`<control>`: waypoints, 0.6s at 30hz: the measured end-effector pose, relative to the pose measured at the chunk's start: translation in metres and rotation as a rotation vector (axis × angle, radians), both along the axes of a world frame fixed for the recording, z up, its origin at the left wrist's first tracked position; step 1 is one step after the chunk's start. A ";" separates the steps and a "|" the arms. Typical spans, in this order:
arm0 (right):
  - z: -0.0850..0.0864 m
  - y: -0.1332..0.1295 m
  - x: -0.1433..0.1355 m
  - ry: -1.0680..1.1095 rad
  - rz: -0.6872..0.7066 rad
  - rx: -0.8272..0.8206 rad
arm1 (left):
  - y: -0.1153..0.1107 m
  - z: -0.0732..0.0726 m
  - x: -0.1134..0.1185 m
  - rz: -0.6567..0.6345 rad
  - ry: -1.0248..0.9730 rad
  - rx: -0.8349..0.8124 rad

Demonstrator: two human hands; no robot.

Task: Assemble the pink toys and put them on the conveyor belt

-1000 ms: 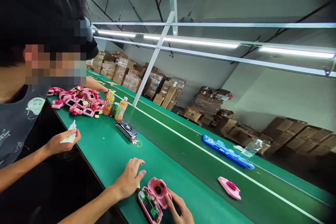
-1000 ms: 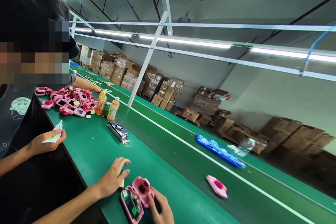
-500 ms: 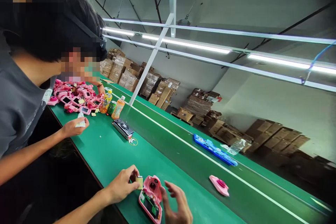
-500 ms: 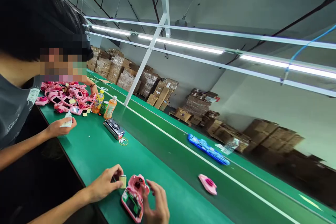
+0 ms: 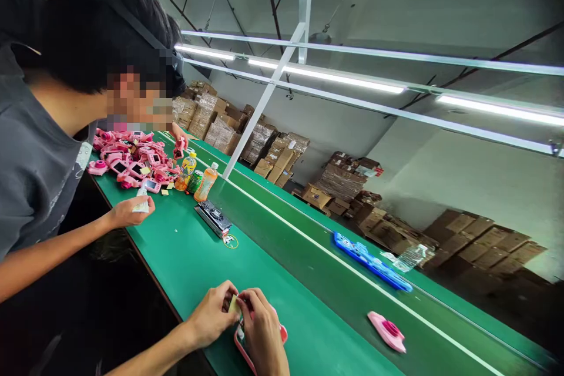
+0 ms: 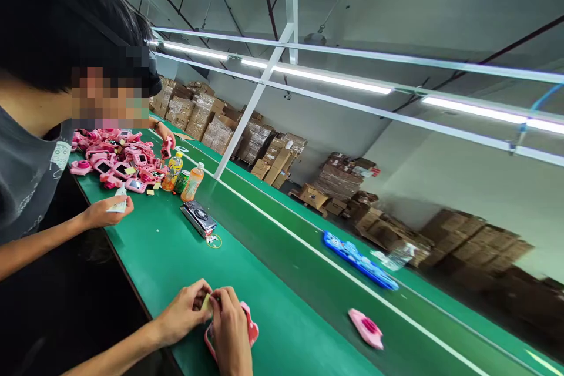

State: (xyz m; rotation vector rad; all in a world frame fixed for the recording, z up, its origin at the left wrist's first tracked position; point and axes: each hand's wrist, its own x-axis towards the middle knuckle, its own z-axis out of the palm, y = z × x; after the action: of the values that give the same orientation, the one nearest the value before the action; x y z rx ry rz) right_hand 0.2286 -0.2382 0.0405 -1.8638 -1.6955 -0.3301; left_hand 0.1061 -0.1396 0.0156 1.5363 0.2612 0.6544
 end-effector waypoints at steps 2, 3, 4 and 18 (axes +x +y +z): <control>0.001 0.002 -0.002 -0.032 -0.030 -0.010 | -0.002 0.000 -0.001 0.022 -0.001 0.001; 0.001 0.003 -0.003 -0.052 -0.045 0.002 | -0.002 0.000 -0.002 0.027 0.001 0.002; 0.001 0.004 -0.004 -0.074 -0.055 0.015 | -0.002 0.000 -0.002 0.029 0.004 0.002; -0.019 -0.003 -0.007 -0.307 -0.087 0.083 | 0.001 -0.008 0.008 0.070 0.032 -0.091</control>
State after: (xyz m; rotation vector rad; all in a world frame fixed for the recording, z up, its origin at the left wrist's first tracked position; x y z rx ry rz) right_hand 0.2214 -0.2416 0.0219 -1.9032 -1.7680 -0.7444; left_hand 0.1136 -0.1391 0.0074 1.4570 0.3657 0.6642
